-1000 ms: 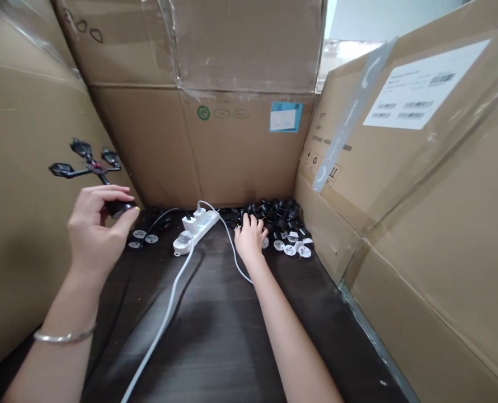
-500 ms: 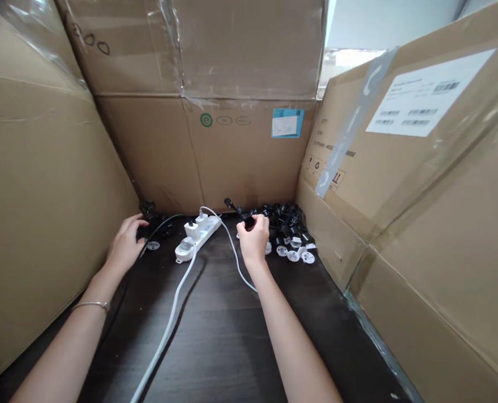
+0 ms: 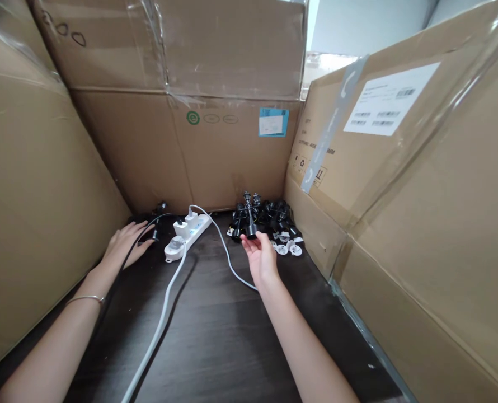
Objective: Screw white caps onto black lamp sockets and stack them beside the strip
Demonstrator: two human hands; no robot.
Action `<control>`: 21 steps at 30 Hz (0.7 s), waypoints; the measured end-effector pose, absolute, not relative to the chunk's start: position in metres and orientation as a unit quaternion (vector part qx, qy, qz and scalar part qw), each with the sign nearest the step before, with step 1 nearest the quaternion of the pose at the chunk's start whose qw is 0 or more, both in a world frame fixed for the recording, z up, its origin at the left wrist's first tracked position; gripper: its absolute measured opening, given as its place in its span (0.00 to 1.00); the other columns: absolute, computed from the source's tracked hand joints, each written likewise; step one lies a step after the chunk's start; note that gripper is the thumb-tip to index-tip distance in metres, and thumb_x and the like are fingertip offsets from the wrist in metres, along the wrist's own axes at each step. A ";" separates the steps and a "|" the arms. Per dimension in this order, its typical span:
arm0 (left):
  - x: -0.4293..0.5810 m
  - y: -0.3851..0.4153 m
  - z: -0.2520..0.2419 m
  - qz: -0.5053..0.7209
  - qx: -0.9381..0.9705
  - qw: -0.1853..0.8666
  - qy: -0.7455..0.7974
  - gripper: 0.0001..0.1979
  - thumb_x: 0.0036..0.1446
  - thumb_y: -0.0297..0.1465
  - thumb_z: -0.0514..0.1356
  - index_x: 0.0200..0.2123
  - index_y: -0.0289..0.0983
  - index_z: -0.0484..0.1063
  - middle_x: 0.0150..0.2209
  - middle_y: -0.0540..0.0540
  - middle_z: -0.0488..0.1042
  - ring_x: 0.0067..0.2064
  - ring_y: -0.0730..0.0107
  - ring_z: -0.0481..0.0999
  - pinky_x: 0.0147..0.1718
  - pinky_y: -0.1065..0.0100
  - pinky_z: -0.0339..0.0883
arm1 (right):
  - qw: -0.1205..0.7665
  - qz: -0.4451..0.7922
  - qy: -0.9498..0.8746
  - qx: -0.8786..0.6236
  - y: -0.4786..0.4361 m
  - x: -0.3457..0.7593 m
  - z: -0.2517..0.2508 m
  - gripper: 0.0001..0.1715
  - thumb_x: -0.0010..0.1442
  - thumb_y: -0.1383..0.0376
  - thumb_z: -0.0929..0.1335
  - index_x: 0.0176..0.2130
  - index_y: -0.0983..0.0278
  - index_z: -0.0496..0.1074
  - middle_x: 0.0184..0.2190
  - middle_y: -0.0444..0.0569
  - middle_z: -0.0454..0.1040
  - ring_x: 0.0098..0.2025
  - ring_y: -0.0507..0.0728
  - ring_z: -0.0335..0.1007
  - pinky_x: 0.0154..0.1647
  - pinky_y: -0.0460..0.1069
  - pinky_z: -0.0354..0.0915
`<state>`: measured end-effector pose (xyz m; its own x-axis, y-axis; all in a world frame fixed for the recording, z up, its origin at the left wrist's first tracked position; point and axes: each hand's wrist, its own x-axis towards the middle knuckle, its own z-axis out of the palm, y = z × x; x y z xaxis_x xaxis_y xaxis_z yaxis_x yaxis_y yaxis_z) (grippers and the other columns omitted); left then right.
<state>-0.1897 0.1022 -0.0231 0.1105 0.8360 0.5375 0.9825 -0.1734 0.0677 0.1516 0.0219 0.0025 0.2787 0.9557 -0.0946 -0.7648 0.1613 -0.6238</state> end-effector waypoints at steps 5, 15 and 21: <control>-0.184 0.077 0.016 -0.294 -0.686 0.145 -0.649 0.19 0.57 0.26 0.46 0.50 0.31 0.67 0.55 0.40 0.64 0.58 0.54 0.59 0.57 0.51 0.48 | 0.705 0.629 -0.177 -0.274 0.016 0.139 -0.001 0.10 0.43 0.70 0.69 0.28 0.66 0.62 0.26 0.47 0.72 0.33 0.55 0.74 0.39 0.47 0.70; -0.010 0.008 0.024 -0.454 -0.562 -0.470 -0.507 0.22 0.54 0.45 0.51 0.39 0.32 0.68 0.35 0.40 0.74 0.35 0.61 0.74 0.33 0.63 0.68 | 0.552 0.675 -0.412 -0.264 0.001 0.128 -0.001 0.14 0.47 0.62 0.68 0.35 0.64 0.64 0.26 0.44 0.73 0.28 0.52 0.72 0.34 0.48 0.67; -0.001 0.007 -0.009 -0.509 -0.441 -0.582 -0.455 0.15 0.50 0.40 0.56 0.32 0.33 0.69 0.32 0.45 0.73 0.32 0.68 0.73 0.30 0.67 0.69 | 0.447 0.418 -0.662 -0.433 0.001 0.133 -0.015 0.14 0.52 0.57 0.67 0.34 0.66 0.70 0.28 0.45 0.71 0.27 0.49 0.65 0.30 0.45 0.62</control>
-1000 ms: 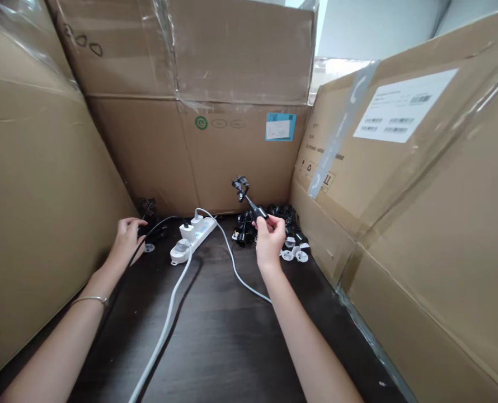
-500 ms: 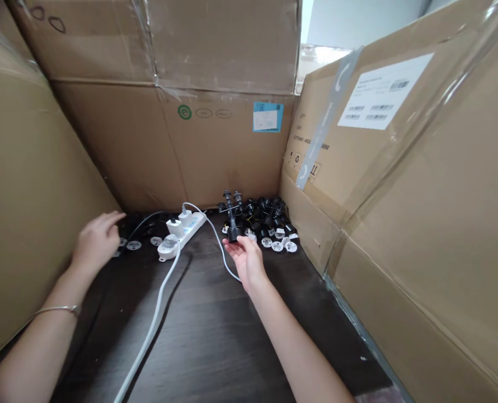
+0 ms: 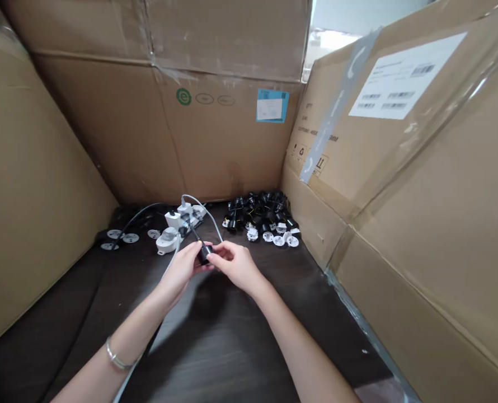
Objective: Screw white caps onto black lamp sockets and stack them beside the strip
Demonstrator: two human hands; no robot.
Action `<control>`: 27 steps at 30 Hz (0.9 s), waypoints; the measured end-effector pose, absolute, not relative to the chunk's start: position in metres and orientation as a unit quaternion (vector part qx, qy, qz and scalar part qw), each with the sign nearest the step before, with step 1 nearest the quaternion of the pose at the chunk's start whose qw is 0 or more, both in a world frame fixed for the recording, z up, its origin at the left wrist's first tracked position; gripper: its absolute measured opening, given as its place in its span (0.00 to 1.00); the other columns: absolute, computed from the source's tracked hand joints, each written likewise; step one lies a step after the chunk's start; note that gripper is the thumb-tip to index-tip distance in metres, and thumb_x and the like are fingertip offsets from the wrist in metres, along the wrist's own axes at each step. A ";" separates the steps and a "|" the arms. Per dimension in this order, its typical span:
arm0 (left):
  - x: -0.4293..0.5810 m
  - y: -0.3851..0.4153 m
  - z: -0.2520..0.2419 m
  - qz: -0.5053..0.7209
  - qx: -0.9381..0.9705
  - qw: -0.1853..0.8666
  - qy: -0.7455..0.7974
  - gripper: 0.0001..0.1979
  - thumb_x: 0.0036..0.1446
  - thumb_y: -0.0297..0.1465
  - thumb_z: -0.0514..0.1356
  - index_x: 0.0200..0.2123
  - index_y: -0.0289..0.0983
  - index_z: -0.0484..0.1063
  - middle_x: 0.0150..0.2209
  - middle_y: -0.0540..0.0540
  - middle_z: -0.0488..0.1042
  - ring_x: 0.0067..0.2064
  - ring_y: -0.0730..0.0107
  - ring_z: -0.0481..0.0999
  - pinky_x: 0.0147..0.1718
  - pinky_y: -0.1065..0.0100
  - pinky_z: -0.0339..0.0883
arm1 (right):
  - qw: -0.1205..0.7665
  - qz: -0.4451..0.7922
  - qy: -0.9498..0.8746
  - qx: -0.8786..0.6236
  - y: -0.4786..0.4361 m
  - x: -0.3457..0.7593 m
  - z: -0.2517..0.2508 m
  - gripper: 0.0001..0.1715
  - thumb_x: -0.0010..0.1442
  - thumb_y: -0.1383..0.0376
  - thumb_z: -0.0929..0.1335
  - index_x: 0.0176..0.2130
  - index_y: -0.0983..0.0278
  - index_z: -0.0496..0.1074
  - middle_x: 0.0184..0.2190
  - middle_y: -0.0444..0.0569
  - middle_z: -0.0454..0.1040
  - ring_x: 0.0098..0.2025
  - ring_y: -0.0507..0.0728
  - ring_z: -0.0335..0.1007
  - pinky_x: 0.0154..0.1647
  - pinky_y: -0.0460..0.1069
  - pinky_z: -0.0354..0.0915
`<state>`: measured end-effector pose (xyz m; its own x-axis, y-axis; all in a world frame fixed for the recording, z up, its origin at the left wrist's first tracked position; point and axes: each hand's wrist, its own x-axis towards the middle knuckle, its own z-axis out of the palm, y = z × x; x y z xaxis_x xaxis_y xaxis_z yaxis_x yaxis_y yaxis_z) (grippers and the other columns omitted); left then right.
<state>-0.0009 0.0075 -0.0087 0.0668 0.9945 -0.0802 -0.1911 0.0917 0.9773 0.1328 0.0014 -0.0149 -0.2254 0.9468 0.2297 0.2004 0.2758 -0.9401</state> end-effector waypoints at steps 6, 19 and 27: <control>-0.007 0.005 -0.001 0.492 0.451 0.588 0.457 0.15 0.50 0.40 0.57 0.32 0.33 0.67 0.34 0.43 0.75 0.34 0.67 0.75 0.32 0.69 0.68 | 0.403 0.036 -0.732 -0.549 0.009 0.158 -0.014 0.14 0.57 0.56 0.65 0.35 0.64 0.72 0.36 0.49 0.70 0.43 0.55 0.62 0.46 0.50 0.59; -0.009 0.003 0.005 0.515 0.411 0.608 0.443 0.12 0.52 0.37 0.56 0.33 0.32 0.66 0.34 0.40 0.76 0.31 0.66 0.77 0.30 0.69 0.67 | 0.274 -0.064 -0.624 -0.729 0.024 0.192 -0.037 0.11 0.49 0.69 0.66 0.36 0.66 0.71 0.38 0.57 0.69 0.45 0.65 0.59 0.43 0.58 0.58; -0.015 0.002 0.012 0.514 0.312 0.689 0.405 0.10 0.56 0.33 0.53 0.33 0.31 0.67 0.34 0.41 0.76 0.30 0.68 0.76 0.29 0.71 0.67 | 0.374 0.001 -0.650 -0.662 0.024 0.191 -0.026 0.12 0.50 0.72 0.66 0.38 0.66 0.71 0.38 0.54 0.71 0.42 0.59 0.65 0.45 0.53 0.62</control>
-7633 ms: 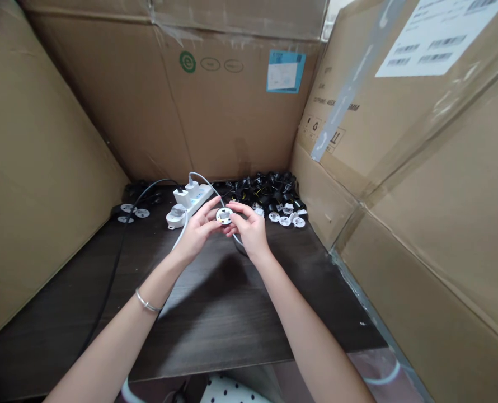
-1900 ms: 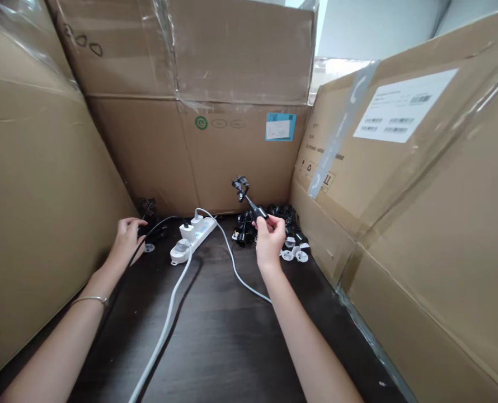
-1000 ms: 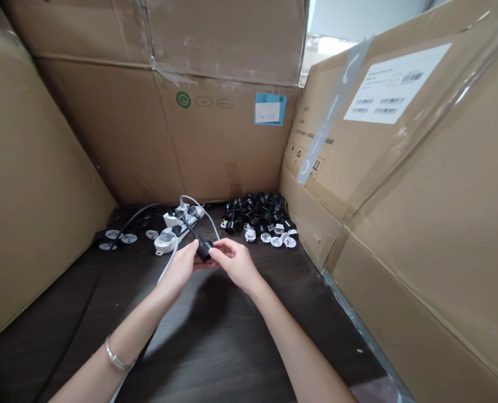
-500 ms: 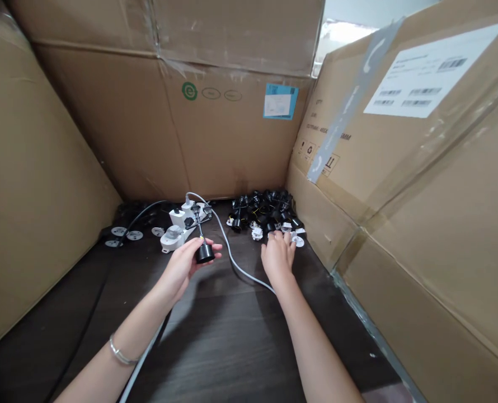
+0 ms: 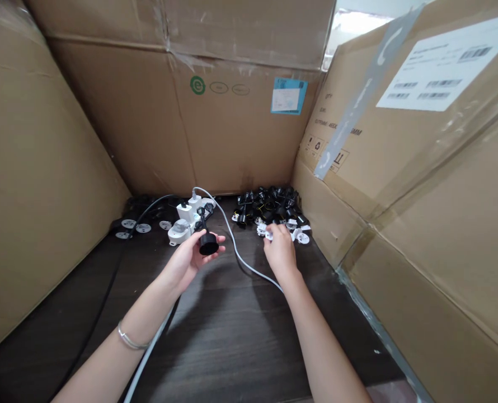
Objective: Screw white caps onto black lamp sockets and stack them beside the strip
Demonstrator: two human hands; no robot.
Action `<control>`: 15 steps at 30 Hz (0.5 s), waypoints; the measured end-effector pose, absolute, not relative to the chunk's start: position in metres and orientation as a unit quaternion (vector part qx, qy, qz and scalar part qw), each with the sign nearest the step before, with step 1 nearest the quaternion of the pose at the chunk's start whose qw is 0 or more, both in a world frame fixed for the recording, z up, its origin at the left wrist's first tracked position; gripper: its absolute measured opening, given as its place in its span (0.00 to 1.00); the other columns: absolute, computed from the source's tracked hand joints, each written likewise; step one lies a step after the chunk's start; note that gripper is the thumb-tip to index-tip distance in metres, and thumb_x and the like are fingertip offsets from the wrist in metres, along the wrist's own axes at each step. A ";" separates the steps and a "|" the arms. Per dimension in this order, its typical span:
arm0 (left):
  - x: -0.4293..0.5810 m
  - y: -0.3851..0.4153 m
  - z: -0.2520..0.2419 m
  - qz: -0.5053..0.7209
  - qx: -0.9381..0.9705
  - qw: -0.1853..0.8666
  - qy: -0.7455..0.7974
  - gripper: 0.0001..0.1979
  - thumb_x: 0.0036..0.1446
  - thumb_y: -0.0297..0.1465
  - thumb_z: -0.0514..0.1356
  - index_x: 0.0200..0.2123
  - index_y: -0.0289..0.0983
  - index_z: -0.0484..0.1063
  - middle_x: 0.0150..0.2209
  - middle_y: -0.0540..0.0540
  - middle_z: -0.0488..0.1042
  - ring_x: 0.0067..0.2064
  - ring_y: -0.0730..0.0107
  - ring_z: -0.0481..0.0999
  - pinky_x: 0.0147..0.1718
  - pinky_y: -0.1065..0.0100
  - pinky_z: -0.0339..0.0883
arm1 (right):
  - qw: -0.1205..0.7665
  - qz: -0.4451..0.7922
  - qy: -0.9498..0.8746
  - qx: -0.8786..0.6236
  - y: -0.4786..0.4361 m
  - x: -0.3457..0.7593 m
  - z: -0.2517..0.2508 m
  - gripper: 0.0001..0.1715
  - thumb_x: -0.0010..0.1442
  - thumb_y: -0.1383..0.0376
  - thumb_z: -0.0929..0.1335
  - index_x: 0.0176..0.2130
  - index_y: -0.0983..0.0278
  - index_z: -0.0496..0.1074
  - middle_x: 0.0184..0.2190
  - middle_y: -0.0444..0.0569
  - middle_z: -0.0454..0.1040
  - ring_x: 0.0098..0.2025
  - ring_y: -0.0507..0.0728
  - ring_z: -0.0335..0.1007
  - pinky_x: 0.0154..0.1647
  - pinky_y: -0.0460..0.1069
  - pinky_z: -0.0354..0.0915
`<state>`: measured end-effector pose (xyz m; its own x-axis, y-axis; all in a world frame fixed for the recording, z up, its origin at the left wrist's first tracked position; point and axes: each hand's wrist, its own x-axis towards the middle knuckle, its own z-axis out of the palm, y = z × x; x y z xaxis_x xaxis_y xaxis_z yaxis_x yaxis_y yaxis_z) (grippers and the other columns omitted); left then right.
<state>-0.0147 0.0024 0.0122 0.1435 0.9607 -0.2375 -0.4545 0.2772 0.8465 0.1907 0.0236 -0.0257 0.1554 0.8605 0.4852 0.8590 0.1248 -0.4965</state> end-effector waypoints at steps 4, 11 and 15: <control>-0.013 0.003 0.014 0.508 0.243 0.725 0.397 0.08 0.58 0.31 0.52 0.31 0.32 0.66 0.26 0.47 0.74 0.23 0.74 0.73 0.21 0.75 0.62 | 0.574 0.099 -0.657 -0.478 -0.002 0.159 0.001 0.19 0.55 0.70 0.64 0.48 0.62 0.66 0.46 0.51 0.68 0.47 0.56 0.66 0.46 0.52 0.64; -0.007 -0.001 0.012 0.498 0.228 0.763 0.343 0.10 0.58 0.30 0.52 0.28 0.32 0.68 0.21 0.49 0.70 0.20 0.78 0.69 0.21 0.75 0.63 | 0.555 0.126 -0.759 -0.316 -0.034 0.118 0.000 0.25 0.57 0.73 0.63 0.52 0.54 0.66 0.54 0.42 0.64 0.57 0.55 0.59 0.60 0.55 0.55; -0.006 -0.004 0.013 0.494 0.234 0.768 0.334 0.09 0.58 0.30 0.53 0.30 0.32 0.69 0.22 0.49 0.70 0.19 0.80 0.67 0.21 0.76 0.63 | 0.563 0.148 -0.742 -0.332 -0.027 0.120 -0.004 0.23 0.56 0.71 0.65 0.50 0.54 0.68 0.53 0.40 0.66 0.61 0.56 0.53 0.64 0.58 0.49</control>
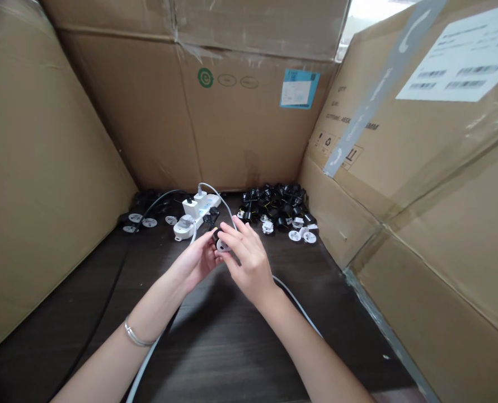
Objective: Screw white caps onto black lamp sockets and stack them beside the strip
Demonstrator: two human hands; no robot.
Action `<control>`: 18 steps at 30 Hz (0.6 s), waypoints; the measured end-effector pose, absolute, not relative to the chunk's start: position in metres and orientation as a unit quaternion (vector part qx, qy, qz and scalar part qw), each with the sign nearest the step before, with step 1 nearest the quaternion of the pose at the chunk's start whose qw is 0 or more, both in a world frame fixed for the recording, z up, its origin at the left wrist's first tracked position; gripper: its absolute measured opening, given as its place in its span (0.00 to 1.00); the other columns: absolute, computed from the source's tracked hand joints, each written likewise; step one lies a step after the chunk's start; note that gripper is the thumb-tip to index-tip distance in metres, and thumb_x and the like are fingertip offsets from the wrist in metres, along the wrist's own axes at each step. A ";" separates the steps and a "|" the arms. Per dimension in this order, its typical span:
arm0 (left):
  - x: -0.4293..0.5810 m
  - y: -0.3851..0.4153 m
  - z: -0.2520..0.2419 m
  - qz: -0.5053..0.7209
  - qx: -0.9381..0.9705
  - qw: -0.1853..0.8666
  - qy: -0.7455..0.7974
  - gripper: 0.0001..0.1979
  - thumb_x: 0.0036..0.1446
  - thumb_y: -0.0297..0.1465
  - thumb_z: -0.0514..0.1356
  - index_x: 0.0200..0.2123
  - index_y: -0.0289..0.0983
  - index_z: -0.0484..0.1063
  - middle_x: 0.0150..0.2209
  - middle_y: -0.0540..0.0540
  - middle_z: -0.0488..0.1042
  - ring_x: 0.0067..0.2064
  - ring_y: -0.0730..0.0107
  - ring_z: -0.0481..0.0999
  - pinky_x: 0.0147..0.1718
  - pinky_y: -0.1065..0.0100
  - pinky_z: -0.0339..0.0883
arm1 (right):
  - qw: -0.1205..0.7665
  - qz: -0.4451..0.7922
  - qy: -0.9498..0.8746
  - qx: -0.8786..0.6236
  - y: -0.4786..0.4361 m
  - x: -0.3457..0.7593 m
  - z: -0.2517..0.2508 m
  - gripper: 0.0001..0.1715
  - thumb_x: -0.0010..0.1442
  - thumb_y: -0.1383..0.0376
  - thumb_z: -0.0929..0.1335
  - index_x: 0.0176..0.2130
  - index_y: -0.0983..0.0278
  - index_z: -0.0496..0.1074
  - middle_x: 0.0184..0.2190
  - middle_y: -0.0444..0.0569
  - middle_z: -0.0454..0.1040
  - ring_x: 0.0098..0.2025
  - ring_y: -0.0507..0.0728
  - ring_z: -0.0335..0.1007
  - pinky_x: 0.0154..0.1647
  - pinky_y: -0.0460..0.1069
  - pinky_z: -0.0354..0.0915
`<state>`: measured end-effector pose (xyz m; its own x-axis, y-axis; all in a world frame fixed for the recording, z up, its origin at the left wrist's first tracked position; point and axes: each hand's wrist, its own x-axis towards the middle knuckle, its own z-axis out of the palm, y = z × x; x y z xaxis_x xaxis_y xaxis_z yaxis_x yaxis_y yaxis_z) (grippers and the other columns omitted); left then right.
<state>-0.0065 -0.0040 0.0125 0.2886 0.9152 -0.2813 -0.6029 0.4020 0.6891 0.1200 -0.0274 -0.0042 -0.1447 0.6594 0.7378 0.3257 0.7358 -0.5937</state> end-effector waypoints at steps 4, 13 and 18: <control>-0.006 -0.004 0.014 0.487 0.242 0.773 0.327 0.09 0.58 0.29 0.53 0.31 0.32 0.70 0.23 0.49 0.71 0.19 0.81 0.66 0.20 0.77 0.62 | 0.579 0.228 -0.699 -0.352 -0.026 0.121 -0.004 0.29 0.54 0.68 0.67 0.55 0.55 0.62 0.54 0.43 0.65 0.57 0.55 0.60 0.62 0.55 0.54; -0.009 -0.004 0.018 0.487 0.235 0.769 0.340 0.10 0.57 0.28 0.52 0.28 0.32 0.70 0.23 0.48 0.72 0.21 0.78 0.69 0.20 0.76 0.63 | 0.610 0.334 -0.619 -0.366 -0.027 0.119 0.001 0.30 0.50 0.65 0.70 0.53 0.59 0.61 0.51 0.50 0.65 0.50 0.55 0.64 0.47 0.49 0.65; -0.010 -0.003 0.013 0.468 0.265 0.779 0.321 0.09 0.57 0.29 0.53 0.29 0.32 0.70 0.23 0.48 0.71 0.22 0.77 0.70 0.20 0.76 0.63 | 0.575 0.483 -0.538 -0.383 -0.018 0.122 0.002 0.19 0.48 0.61 0.71 0.42 0.63 0.69 0.41 0.48 0.69 0.35 0.50 0.66 0.33 0.44 0.66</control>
